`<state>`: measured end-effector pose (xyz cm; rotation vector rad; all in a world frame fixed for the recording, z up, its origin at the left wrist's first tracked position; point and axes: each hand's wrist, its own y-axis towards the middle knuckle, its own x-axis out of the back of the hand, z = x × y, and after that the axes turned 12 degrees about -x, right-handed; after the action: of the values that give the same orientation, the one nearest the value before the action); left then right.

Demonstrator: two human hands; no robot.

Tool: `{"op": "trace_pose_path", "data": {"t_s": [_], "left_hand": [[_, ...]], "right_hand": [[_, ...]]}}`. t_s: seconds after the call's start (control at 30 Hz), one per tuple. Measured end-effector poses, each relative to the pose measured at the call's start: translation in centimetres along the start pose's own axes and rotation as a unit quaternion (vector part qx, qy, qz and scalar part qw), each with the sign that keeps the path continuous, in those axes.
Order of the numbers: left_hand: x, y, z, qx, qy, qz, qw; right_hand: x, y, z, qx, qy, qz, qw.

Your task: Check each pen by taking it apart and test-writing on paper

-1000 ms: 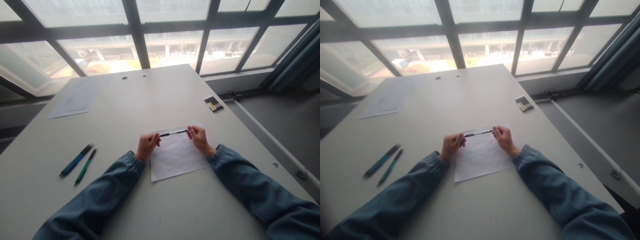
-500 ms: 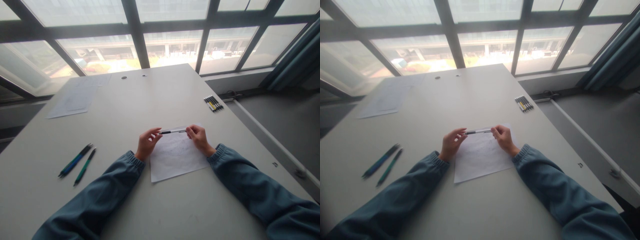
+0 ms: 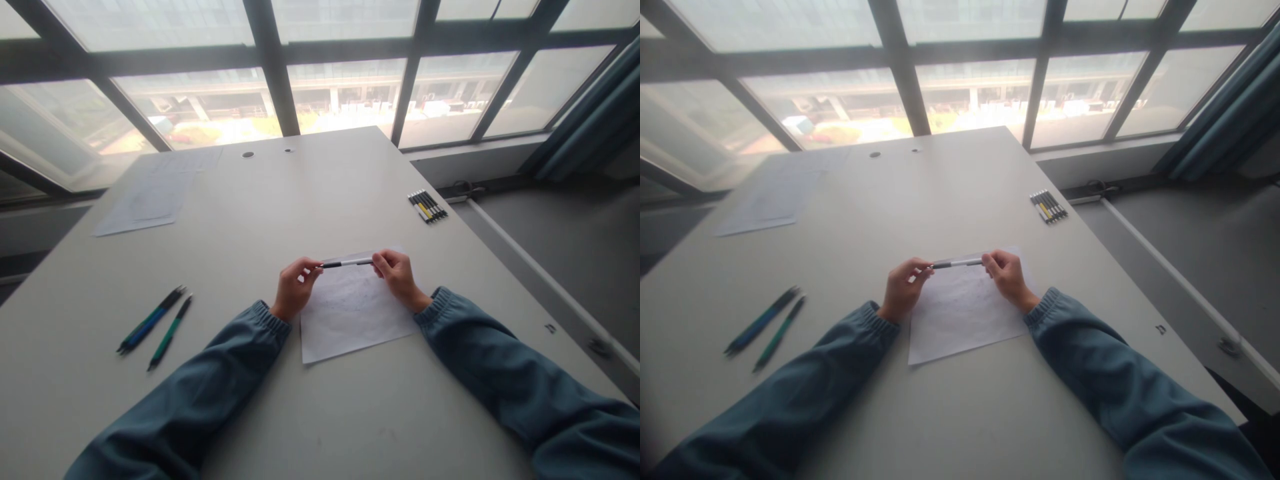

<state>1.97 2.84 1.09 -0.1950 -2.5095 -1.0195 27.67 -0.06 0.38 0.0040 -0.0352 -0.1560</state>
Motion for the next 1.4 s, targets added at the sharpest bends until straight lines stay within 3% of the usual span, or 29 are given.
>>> {"op": "trace_pose_path", "data": {"t_s": [0.5,0.83,1.07,1.4], "left_hand": [[0.4,-0.3,0.2,-0.025,0.041,0.047,0.998],[0.7,-0.1,-0.3,-0.004,-0.045,0.109,0.993],[0.2,0.1,-0.5,-0.020,-0.013,0.001,1.000],[0.1,0.2,-0.8,-0.035,0.010,0.016,0.999]], "right_hand": [[0.1,0.0,-0.1,0.007,-0.022,0.004,1.000],[0.0,-0.1,0.1,0.011,0.008,0.017,1.000],[0.0,-0.1,0.1,0.002,0.008,-0.005,1.000],[0.0,-0.1,0.0,0.002,0.007,-0.003,1.000]]}}
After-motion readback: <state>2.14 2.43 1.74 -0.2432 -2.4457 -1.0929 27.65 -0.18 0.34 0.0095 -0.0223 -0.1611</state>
